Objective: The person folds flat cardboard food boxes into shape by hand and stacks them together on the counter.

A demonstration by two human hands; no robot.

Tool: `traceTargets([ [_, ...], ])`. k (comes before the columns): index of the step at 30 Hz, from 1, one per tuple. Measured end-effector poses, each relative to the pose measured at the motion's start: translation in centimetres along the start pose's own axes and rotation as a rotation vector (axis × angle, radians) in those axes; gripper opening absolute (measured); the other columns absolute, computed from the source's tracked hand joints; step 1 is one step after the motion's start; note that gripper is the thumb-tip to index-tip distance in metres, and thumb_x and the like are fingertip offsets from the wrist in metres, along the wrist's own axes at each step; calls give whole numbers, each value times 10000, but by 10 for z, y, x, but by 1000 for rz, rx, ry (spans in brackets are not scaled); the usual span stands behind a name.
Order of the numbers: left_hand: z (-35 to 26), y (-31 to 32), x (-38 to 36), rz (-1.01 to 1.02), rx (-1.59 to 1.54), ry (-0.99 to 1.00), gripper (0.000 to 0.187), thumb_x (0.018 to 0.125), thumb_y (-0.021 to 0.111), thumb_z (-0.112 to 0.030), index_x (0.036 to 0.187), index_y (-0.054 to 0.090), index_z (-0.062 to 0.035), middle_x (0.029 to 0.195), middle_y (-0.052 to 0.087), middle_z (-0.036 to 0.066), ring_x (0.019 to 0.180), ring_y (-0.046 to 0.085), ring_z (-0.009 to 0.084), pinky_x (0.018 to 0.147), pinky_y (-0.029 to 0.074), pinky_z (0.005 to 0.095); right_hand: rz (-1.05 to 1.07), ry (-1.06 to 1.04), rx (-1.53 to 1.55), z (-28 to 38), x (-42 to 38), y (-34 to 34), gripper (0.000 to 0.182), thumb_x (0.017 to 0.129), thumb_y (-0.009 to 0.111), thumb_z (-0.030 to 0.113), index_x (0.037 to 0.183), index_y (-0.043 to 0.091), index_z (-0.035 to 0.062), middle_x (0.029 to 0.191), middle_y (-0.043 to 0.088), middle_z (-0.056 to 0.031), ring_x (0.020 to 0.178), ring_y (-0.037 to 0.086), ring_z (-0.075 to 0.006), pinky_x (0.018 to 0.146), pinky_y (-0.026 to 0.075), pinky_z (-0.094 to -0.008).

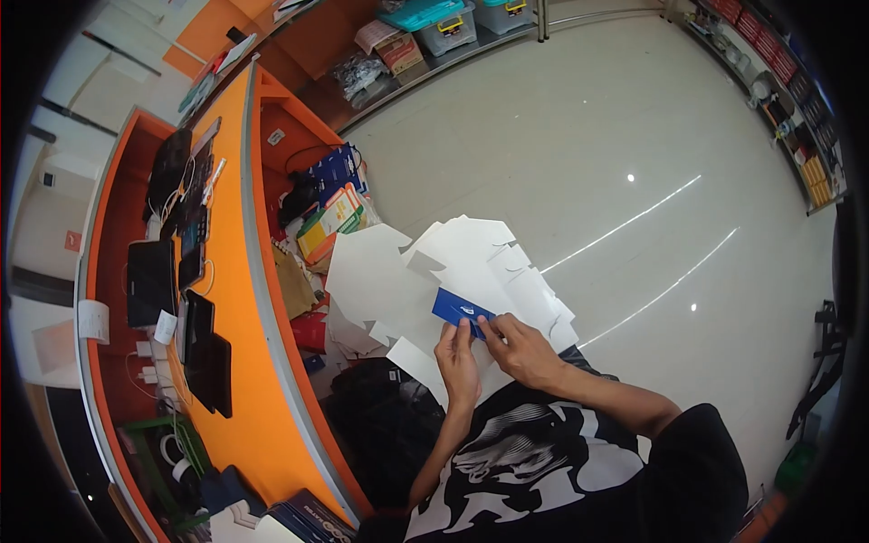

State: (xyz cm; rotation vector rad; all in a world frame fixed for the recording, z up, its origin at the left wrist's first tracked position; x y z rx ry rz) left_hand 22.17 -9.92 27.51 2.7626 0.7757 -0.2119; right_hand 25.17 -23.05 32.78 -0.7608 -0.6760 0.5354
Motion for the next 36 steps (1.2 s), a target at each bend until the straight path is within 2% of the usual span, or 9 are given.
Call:
traceTargets([
  [4,0,-6,-6,-53,263,-90,224,1055,542,-166,1001,683,0,930,664,14,868,561,74,766,475,265,36,-39,-60,6,1,6,446,825,609,75,1226,575,-118,958,542,-144,894,592,-294,732,537,-385],
  [7,1,-3,-12,-43,273,170,224,1047,553,-172,1057,694,1,916,670,0,846,562,98,756,476,276,2,-64,-41,1,1,10,495,758,673,60,1210,582,-120,946,562,-178,863,581,-339,750,514,-422],
  [8,17,-9,-6,-79,251,9,207,1041,566,-160,1076,701,-8,938,669,-11,848,552,79,734,478,270,21,-42,-25,0,2,15,523,743,670,36,1230,572,-127,951,567,-188,837,576,-352,719,512,-446],
  [11,29,-11,13,-111,239,240,276,1034,582,-229,976,677,23,714,624,44,694,529,83,595,462,305,-157,-74,63,3,10,27,330,874,615,-25,1192,627,-113,783,483,-193,609,515,-347,513,412,-464],
  [13,39,-6,18,-162,235,290,292,1037,567,-239,927,630,24,670,573,63,659,487,97,583,437,326,418,322,0,-14,4,40,365,1008,603,211,1346,608,74,1313,527,-181,1107,552,-363,887,481,-469],
  [18,-13,-4,15,-109,277,108,243,1035,573,-215,930,694,-33,721,665,85,648,603,107,604,504,303,-21,-74,137,-7,29,16,341,1029,563,192,1311,613,8,1239,547,-219,1003,577,-345,859,476,-465],
  [23,-38,-7,9,-30,144,185,304,1030,574,-219,869,671,20,698,610,18,685,544,87,604,462,312,-4,-132,337,-4,36,20,444,1061,501,244,1410,528,-29,1455,461,-290,1331,470,-455,1099,406,-467],
  [33,-41,-16,-6,13,109,225,284,1022,578,-210,950,708,33,804,683,35,774,624,105,669,515,314,-66,5,263,-2,29,32,487,1048,542,340,1331,584,-55,1230,550,-265,1056,569,-407,919,463,-450],
  [36,-28,-18,-3,154,-278,-10,262,1018,576,-206,1044,690,29,929,705,40,850,647,140,727,533,317,-33,155,395,6,33,27,486,1056,527,331,1359,561,-47,1224,550,-267,1052,569,-403,941,451,-448],
])
Point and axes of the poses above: each hand's wrist, its own x-axis towards the middle knuckle, its own y-axis out of the palm, z = x × y, the point moved 5 cm from there along x, towards the middle knuckle
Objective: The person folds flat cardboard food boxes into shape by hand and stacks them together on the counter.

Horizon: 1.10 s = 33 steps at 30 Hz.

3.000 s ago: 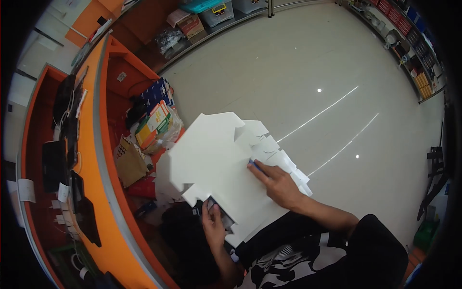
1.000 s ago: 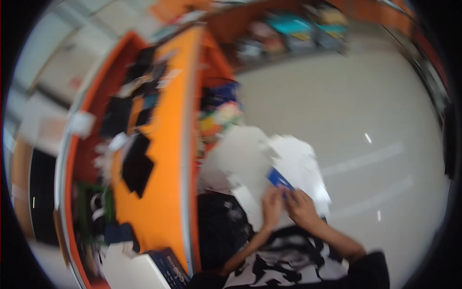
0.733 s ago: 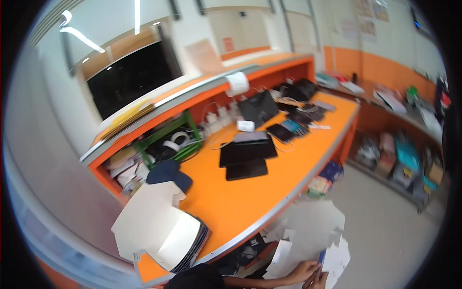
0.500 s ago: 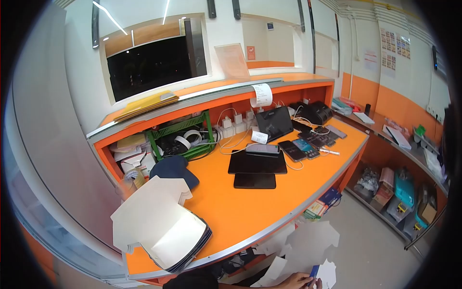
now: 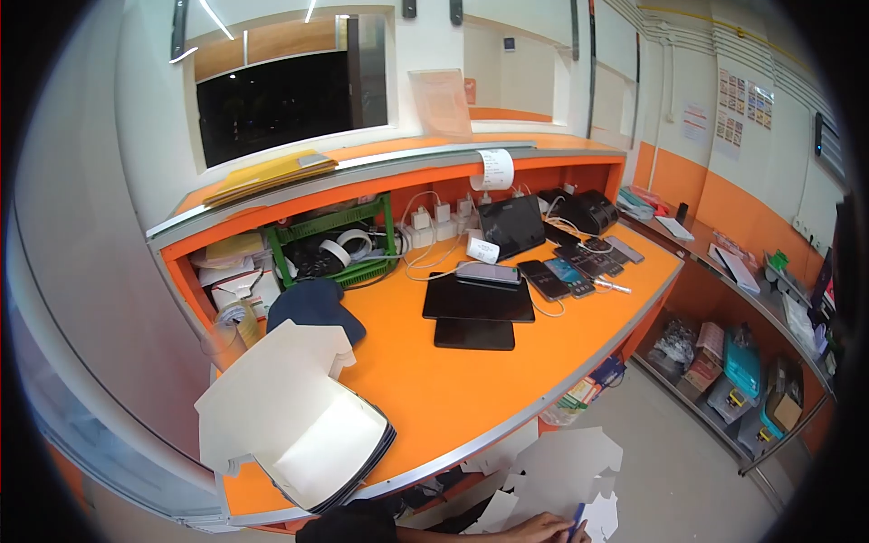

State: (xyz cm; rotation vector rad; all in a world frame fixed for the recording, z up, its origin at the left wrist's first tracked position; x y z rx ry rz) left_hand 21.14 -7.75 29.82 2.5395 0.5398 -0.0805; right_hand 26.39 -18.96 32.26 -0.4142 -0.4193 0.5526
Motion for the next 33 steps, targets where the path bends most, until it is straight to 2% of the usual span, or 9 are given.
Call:
traceTargets([
  [6,-73,-76,-29,-498,679,677,313,1018,607,-244,1236,624,-19,1150,615,85,985,614,179,886,504,311,-211,407,425,-44,5,-36,583,1060,446,382,1371,526,-104,1465,494,-239,1386,439,-324,1175,306,-404],
  [9,-14,-120,-22,-452,204,227,523,1035,561,-364,1452,457,-67,1300,568,91,1212,545,208,1001,473,371,-354,496,1154,-83,9,-28,480,1068,442,326,1373,525,-35,1237,626,-181,1101,633,-295,947,503,-411],
  [12,0,-77,-42,-155,-433,-176,740,1012,487,-576,1567,283,-131,1500,456,53,1384,436,233,1089,419,446,-191,491,1112,-63,11,-23,541,1102,338,376,1436,463,-31,1363,575,-121,1259,540,-219,1088,400,-373],
  [19,27,-93,-22,240,-633,-69,796,962,548,-612,1545,301,-130,1483,473,73,1364,469,244,1093,435,439,-115,561,767,-63,16,-21,563,1104,362,404,1420,505,-39,1363,565,-183,1266,530,-269,1091,386,-349],
  [22,40,-88,-12,-27,-377,-286,751,976,606,-521,1547,301,-140,1456,485,59,1348,469,226,1084,433,427,46,355,241,-75,19,-30,463,1075,481,310,1425,523,10,1297,571,-228,1215,551,-323,1077,399,-373],
  [23,19,-72,-12,-198,-176,-263,707,1003,593,-458,1552,284,-136,1473,467,76,1352,468,239,1071,454,425,-117,132,-314,-45,21,-37,495,1033,562,235,1446,461,-20,1219,589,-227,1157,570,-335,1046,416,-377],
  [26,26,-71,1,-242,-155,-199,723,995,655,-354,1556,260,-128,1467,458,57,1335,459,204,1065,433,380,-87,-140,-431,40,25,-52,626,922,729,264,1421,482,-22,1223,584,-242,1130,576,-382,1031,439,-426],
  [29,28,-60,2,-265,-102,-126,695,1004,642,-350,1541,264,-123,1425,471,73,1269,499,192,1010,457,359,315,-20,33,56,4,-9,769,813,834,333,1407,493,-16,1195,619,-223,1018,657,-359,864,538,-428],
  [33,24,-49,8,-329,-126,-155,624,1015,600,-424,1492,332,-123,1298,563,76,1098,611,193,906,509,362,285,103,47,23,-8,20,402,880,746,131,1225,606,-22,1013,667,-174,893,664,-348,777,544,-420],
])
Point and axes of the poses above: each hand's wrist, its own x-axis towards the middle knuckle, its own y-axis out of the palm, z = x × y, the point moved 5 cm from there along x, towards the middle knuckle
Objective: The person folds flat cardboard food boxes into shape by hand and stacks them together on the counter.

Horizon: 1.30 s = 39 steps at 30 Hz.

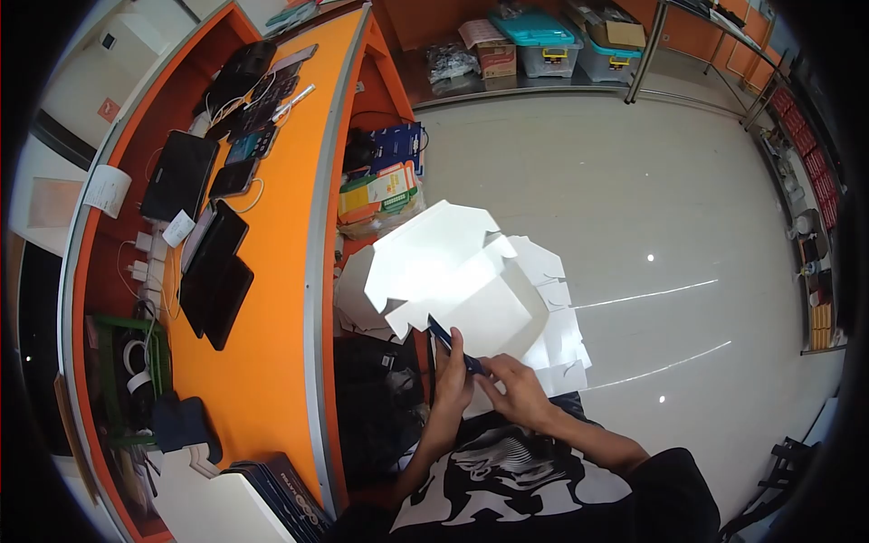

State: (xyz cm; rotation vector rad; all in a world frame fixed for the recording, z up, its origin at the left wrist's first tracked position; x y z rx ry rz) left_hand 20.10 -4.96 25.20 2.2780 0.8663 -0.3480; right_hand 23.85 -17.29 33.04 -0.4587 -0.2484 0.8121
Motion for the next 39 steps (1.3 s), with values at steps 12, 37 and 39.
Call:
traceTargets([
  [12,5,-16,-11,58,451,104,633,1022,447,-597,1462,399,-145,1342,577,76,1159,606,236,871,528,389,-217,-252,-3,13,-2,-20,195,840,705,5,1030,659,14,1137,631,-139,972,664,-341,786,566,-398],
  [37,11,-18,-2,73,-61,45,226,1039,542,-80,1263,542,-47,1131,650,67,1040,637,160,854,533,329,-133,259,271,-19,-1,-14,203,935,642,90,1078,695,-43,784,687,-219,562,616,-273,549,460,-367],
  [39,6,-13,-6,91,-66,44,244,1034,548,-69,1277,536,-48,1143,647,65,1052,635,161,867,533,330,-215,287,290,-19,-2,-17,181,935,642,80,1055,704,-40,757,682,-220,534,601,-252,536,458,-359],
])
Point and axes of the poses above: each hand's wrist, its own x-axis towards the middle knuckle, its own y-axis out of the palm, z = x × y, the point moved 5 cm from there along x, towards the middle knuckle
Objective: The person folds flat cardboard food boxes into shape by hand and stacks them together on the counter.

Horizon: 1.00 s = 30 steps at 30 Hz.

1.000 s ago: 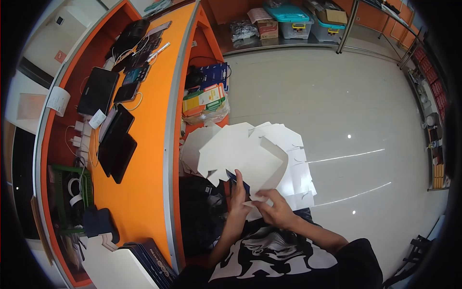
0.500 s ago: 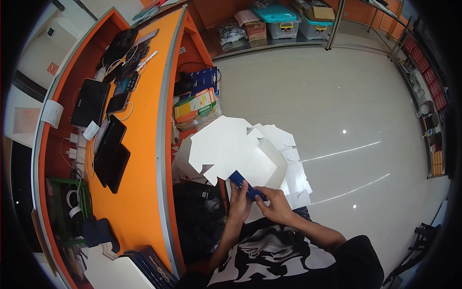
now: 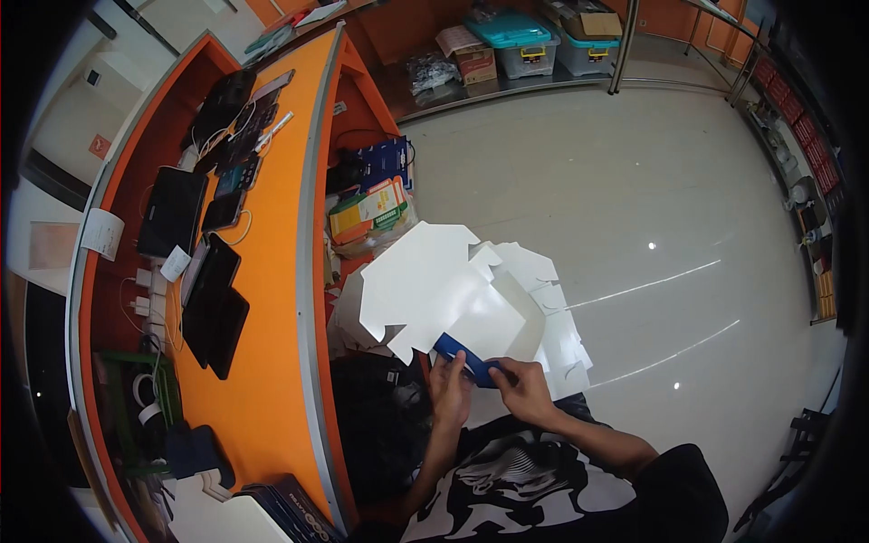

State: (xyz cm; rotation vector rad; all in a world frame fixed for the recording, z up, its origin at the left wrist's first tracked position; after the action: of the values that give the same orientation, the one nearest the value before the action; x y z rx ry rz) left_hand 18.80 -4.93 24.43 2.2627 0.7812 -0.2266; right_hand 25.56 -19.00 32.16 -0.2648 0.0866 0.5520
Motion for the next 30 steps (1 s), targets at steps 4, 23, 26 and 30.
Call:
traceTargets([
  [4,4,2,-5,16,29,31,306,1024,560,-51,1326,514,-49,1173,640,59,1073,628,164,894,533,337,22,-46,2,-8,3,4,169,932,653,80,1034,715,-39,775,693,-218,560,614,-219,561,480,-346],
  [23,-2,35,-22,245,317,-19,785,853,768,-2,1472,287,-50,1237,525,67,1153,545,149,932,484,286,377,-291,-124,7,23,-5,275,810,828,161,943,679,-28,886,670,-118,793,650,-237,720,523,-343],
  [26,-9,34,-21,124,256,50,705,848,800,-76,1400,362,-32,1136,603,70,998,619,133,828,525,270,526,-347,-85,60,25,-20,359,804,837,186,1047,664,-13,1056,646,-142,885,642,-237,759,528,-353],
  [30,-42,67,-39,77,910,362,620,825,823,-159,1283,440,10,1058,663,201,917,706,264,749,549,365,110,-371,-127,118,38,-39,293,773,852,144,944,668,-7,874,670,-88,759,633,-172,691,514,-297],
])
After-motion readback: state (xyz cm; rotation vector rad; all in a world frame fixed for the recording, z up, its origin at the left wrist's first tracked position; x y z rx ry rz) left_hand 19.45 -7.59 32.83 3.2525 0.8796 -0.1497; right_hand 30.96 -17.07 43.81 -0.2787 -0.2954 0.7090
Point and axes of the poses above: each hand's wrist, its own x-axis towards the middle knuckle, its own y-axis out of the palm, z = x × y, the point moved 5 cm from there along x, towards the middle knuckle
